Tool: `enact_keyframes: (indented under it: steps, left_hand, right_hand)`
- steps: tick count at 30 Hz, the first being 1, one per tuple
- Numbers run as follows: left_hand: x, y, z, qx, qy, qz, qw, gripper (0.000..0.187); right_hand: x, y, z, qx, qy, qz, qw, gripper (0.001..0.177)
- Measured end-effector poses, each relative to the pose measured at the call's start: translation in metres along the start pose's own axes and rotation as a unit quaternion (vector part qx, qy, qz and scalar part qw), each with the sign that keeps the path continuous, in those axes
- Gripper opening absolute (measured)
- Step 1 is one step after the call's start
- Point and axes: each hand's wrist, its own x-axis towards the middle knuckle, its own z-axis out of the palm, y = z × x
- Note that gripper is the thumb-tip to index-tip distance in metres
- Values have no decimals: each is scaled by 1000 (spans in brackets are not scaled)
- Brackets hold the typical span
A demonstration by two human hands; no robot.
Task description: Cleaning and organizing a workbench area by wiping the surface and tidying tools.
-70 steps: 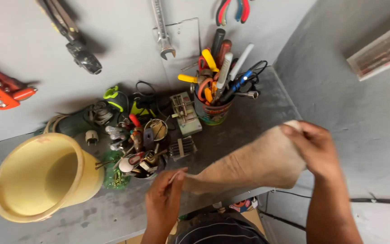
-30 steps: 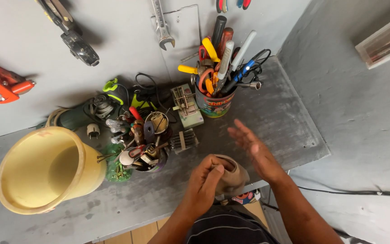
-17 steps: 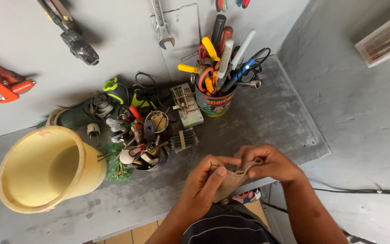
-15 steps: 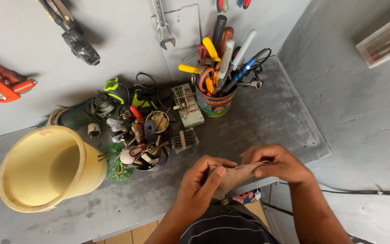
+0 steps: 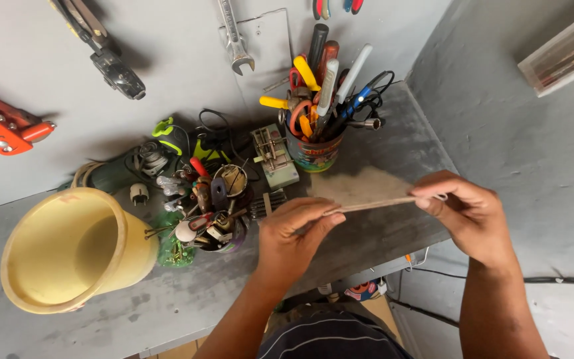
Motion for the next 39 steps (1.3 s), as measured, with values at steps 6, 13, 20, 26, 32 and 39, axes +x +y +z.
enact_keyframes:
  steps: [6, 13, 20, 26, 32, 39]
  left_hand:
    - [-42, -35, 5, 85, -60, -33, 994, 14]
    - [-95, -89, 18, 110, -83, -330, 934, 16]
    - [-38, -107, 21, 164, 24, -200, 966, 18]
    - [-39, -124, 27, 278, 16, -38, 960, 31]
    - [-52, -131, 34, 363, -100, 73, 924, 34]
    - [-23, -97, 41, 208, -130, -200, 949, 24]
  right_hand:
    - [-35, 39, -8, -20, -78, 109, 991, 23]
    - [-51, 80, 12, -105, -124, 325, 932, 23]
    - [-7, 132, 27, -113, -2, 223, 968, 33]
    - [10, 151, 53, -208, 160, 126, 957, 47]
    - [2, 93, 49, -331, -48, 34, 942, 64]
    - [-10, 128, 34, -236, -87, 35, 967, 34]
